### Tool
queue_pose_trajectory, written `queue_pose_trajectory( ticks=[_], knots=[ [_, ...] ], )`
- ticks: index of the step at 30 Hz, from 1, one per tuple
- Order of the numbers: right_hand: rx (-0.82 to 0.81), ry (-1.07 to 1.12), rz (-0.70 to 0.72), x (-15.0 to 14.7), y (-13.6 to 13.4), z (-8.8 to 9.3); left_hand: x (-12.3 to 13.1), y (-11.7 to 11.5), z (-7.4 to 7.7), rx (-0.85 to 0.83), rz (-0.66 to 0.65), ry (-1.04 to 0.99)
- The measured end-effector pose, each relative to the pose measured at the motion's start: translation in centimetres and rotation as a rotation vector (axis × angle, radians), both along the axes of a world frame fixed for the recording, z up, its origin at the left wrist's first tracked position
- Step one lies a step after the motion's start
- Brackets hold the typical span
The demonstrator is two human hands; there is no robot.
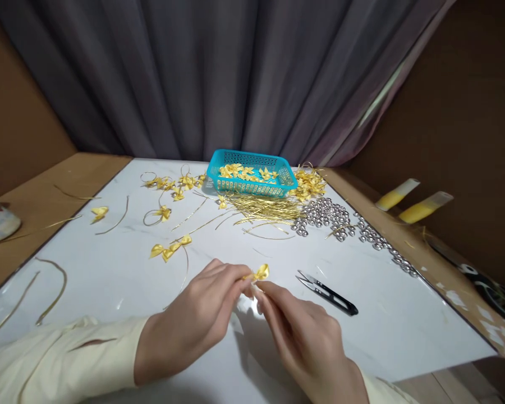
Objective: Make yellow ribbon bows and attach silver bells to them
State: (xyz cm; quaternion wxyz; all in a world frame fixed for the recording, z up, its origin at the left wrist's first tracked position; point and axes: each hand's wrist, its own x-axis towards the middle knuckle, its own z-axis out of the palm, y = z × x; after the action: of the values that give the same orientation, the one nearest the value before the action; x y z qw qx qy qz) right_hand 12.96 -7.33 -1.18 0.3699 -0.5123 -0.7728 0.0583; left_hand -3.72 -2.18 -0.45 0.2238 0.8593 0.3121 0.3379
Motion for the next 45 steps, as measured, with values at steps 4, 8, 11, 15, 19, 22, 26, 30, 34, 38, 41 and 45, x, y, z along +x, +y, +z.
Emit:
queue_pose_trajectory(
  ticks=[4, 8, 11, 15, 19, 22, 26, 30, 34, 38, 41, 45],
  knots=[
    [-0.131, 0.113, 0.069, 0.4, -0.2, 0.7, 0.1, 0.0, 0.8, -0.137, 0.044, -0.020],
    [-0.158, 0.117, 0.073, 0.7, -0.4, 0.9, 0.2, 0.0, 0.8, -0.172, 0.042, -0.026],
    [-0.153, 0.109, 0.060, 0.7, -0.4, 0.8, 0.1, 0.1, 0.3, -0.151, 0.015, -0.039],
    [-0.129, 0.148, 0.020, 0.3, -0.1, 0.5, 0.0, 0.0, -0.4, -0.016, -0.066, -0.056],
    [-0.081, 0.216, -0.041, 0.3, 0.6, 0.8, 0.0, -0.1, -0.6, 0.106, -0.121, -0.089],
    [-0.258, 0.271, 0.009, 1.5, 1.5, 1.4, -0.1, 0.1, -0.3, 0.107, -0.145, -0.103],
    [-0.414, 0.277, 0.172, 3.2, 2.5, 2.5, -0.1, 0.6, 0.0, 0.166, -0.186, -0.126],
    [-0.449, 0.183, 0.306, 2.9, 3.1, 3.7, -0.7, 1.1, -0.8, 0.314, -0.304, -0.051],
    [-0.448, 0.100, 0.459, 2.1, 3.4, 4.4, -1.5, 1.4, -2.2, 0.397, -0.398, -0.008],
    [-0.427, 0.052, 0.509, 1.9, 3.4, 4.5, -1.5, 1.5, -1.8, 0.633, -0.380, -0.044],
    [-0.421, 0.023, 0.551, 1.9, 3.3, 4.3, -0.8, 1.7, -0.4, 0.885, -0.357, -0.067],
    [-0.529, 0.089, 0.590, 1.8, 3.1, 3.8, -0.2, 1.7, 0.0, 0.906, -0.345, -0.122]
  ],
)
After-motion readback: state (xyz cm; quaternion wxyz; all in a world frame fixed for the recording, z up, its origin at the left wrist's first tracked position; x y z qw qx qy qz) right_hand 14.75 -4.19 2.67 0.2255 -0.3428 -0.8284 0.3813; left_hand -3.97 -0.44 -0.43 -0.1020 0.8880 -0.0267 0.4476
